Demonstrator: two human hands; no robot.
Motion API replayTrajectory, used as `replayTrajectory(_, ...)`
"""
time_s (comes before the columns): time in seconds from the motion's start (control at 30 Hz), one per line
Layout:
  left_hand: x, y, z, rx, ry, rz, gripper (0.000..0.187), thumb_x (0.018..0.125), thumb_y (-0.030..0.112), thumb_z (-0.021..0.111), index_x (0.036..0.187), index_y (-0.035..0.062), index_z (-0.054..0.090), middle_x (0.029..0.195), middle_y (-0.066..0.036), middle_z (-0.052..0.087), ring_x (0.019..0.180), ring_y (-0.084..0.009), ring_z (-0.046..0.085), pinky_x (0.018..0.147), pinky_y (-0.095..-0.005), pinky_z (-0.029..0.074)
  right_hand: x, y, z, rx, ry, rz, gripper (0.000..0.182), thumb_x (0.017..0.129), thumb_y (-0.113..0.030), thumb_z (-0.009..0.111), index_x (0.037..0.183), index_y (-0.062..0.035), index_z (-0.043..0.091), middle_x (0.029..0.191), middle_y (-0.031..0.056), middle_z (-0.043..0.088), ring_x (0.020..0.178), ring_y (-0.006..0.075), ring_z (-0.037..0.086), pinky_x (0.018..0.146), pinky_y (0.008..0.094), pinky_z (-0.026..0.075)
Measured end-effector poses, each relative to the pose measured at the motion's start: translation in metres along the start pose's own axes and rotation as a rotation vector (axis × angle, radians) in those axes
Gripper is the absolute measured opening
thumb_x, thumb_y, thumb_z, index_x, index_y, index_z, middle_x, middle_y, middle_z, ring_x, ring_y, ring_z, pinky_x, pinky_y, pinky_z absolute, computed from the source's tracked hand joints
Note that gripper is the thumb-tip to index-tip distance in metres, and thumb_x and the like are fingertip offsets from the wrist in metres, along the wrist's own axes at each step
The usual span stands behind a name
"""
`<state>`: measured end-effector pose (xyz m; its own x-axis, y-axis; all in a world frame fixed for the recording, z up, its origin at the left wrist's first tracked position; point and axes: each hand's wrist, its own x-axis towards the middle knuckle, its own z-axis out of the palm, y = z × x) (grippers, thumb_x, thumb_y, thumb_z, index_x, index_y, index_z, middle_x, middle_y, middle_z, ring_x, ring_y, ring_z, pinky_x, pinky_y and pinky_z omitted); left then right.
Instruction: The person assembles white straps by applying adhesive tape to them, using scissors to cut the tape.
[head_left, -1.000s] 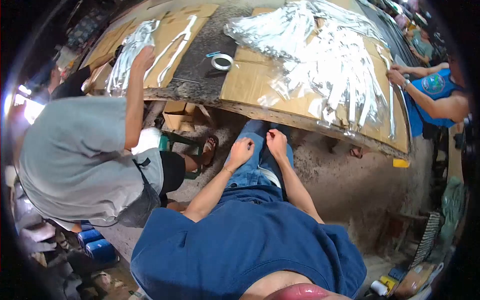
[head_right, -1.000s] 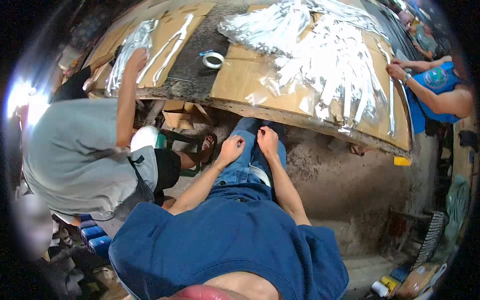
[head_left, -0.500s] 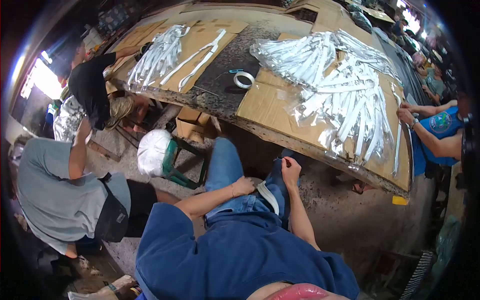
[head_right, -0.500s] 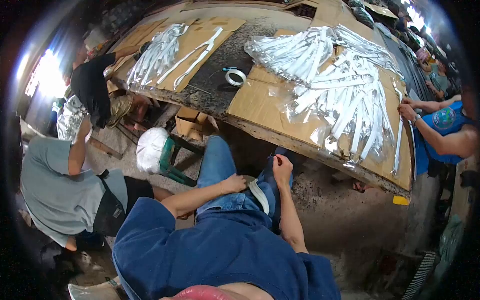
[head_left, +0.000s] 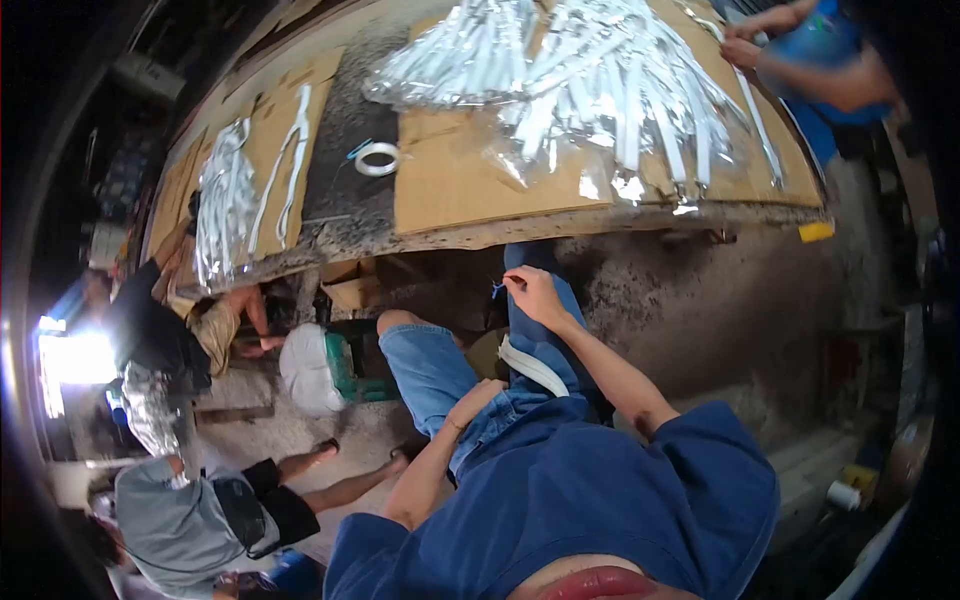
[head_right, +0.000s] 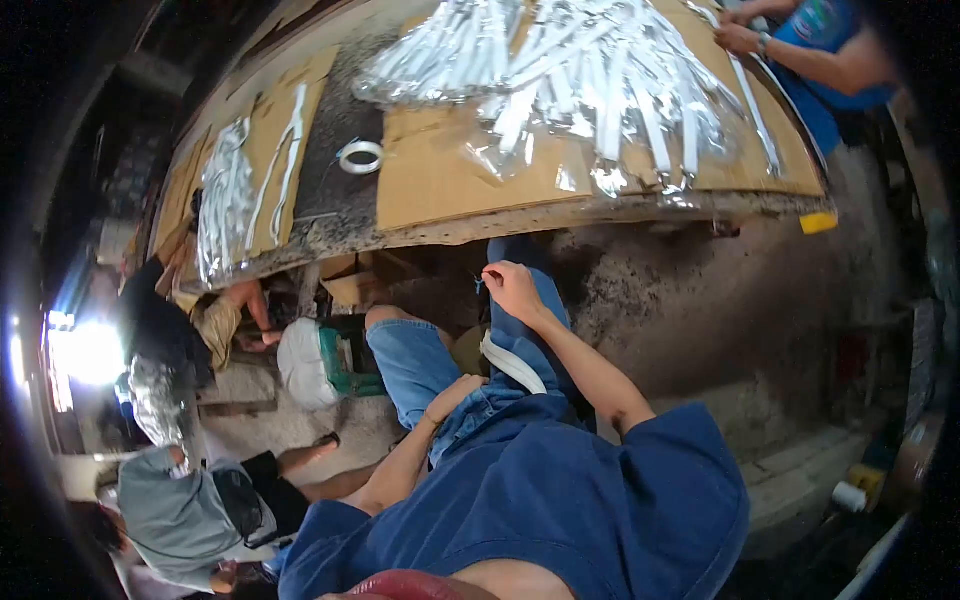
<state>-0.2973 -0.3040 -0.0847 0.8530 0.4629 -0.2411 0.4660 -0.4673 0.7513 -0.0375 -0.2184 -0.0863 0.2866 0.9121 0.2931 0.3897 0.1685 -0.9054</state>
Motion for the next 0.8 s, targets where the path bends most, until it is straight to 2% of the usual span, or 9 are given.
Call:
replayTrajectory(0.1,0.015,-0.012,-0.007,0.059,-0.197,-0.156,0.036,0.092,0.014,0.048,0.125,0.0044,0.055,0.116,-0.021,0.061,0.109,-0.0363,0.057,0.091,-0.0421,0.046,-0.001,0.006,-0.008,0.031,0.041,0.042,0.015,0.083,-0.011,0.069,0.092,0.0003,0.070,0.080,0.0148,0.068,0.067,0.0281,0.066,0.062,0.0350,0.052)
replayTrajectory(0.23,0.029,-0.003,-0.024,0.066,-0.318,-0.232,0.037,0.088,0.012,0.054,0.125,0.0044,0.055,0.116,-0.023,0.060,0.110,-0.0368,0.056,0.093,-0.0425,0.045,-0.002,0.004,-0.019,0.056,0.071,0.095,0.015,0.083,-0.012,0.069,0.092,-0.0005,0.070,0.082,0.0146,0.068,0.069,0.0280,0.066,0.063,0.0355,0.052)
replayTrajectory(0.3,0.030,-0.017,-0.017,0.269,-0.086,-0.070,0.034,0.079,0.008,0.061,0.113,0.0023,0.060,0.100,-0.023,0.065,0.099,-0.0378,0.062,0.086,-0.0432,0.048,-0.003,0.006,-0.022,0.010,0.060,0.096,0.015,0.084,-0.011,0.069,0.092,0.0005,0.070,0.083,0.0146,0.068,0.070,0.0260,0.067,0.064,0.0337,0.053)
replayTrajectory(0.33,0.038,-0.017,-0.022,0.274,-0.086,-0.063,0.034,0.079,0.008,0.061,0.113,0.0023,0.060,0.100,-0.023,0.065,0.099,-0.0378,0.062,0.086,-0.0432,0.048,-0.004,0.008,-0.022,-0.032,0.034,0.098,0.015,0.084,-0.010,0.070,0.093,0.0015,0.070,0.083,0.0146,0.068,0.071,0.0240,0.068,0.065,0.0318,0.053)
replayTrajectory(0.4,0.064,-0.017,-0.039,0.198,-0.290,-0.303,0.031,0.071,0.005,0.064,0.102,0.0008,0.063,0.087,-0.021,0.067,0.087,-0.0376,0.065,0.079,-0.0434,0.051,-0.003,0.013,-0.016,-0.038,0.062,0.085,0.014,0.084,-0.011,0.070,0.092,0.0010,0.070,0.083,0.0147,0.069,0.071,0.0247,0.068,0.064,0.0321,0.053)
replayTrajectory(0.47,0.075,-0.040,-0.032,0.300,-0.262,-0.156,0.029,0.069,0.003,0.063,0.097,0.0001,0.062,0.082,-0.019,0.066,0.082,-0.0360,0.066,0.075,-0.0426,0.052,-0.003,0.015,-0.010,-0.077,0.081,-0.026,0.014,0.084,-0.011,0.070,0.091,0.0004,0.070,0.082,0.0153,0.068,0.070,0.0252,0.068,0.064,0.0328,0.054)
replayTrajectory(0.53,0.081,-0.022,-0.054,0.152,-0.007,-0.016,0.028,0.071,0.005,0.065,0.098,-0.0002,0.062,0.085,-0.019,0.067,0.082,-0.0345,0.066,0.075,-0.0418,0.052,-0.001,0.008,-0.002,-0.017,0.041,0.014,0.014,0.083,-0.012,0.070,0.091,-0.0001,0.070,0.082,0.0162,0.068,0.071,0.0265,0.068,0.065,0.0347,0.054)
replayTrajectory(0.6,0.085,0.016,-0.086,0.105,0.277,-0.161,0.028,0.073,0.009,0.068,0.098,-0.0009,0.062,0.091,-0.019,0.066,0.085,-0.0346,0.065,0.077,-0.0412,0.051,0.002,-0.001,0.001,0.025,0.002,0.061,0.015,0.082,-0.012,0.071,0.091,0.0001,0.070,0.083,0.0168,0.068,0.073,0.0278,0.068,0.066,0.0358,0.054)
replayTrajectory(0.8,0.070,0.022,-0.121,0.215,0.618,-0.170,0.026,0.080,0.015,0.071,0.099,-0.0014,0.063,0.094,-0.018,0.063,0.090,-0.0338,0.062,0.082,-0.0405,0.050,0.009,-0.009,0.008,-0.030,-0.025,0.054,0.015,0.082,-0.010,0.071,0.093,0.0005,0.069,0.086,0.0171,0.069,0.075,0.0297,0.069,0.066,0.0356,0.054)
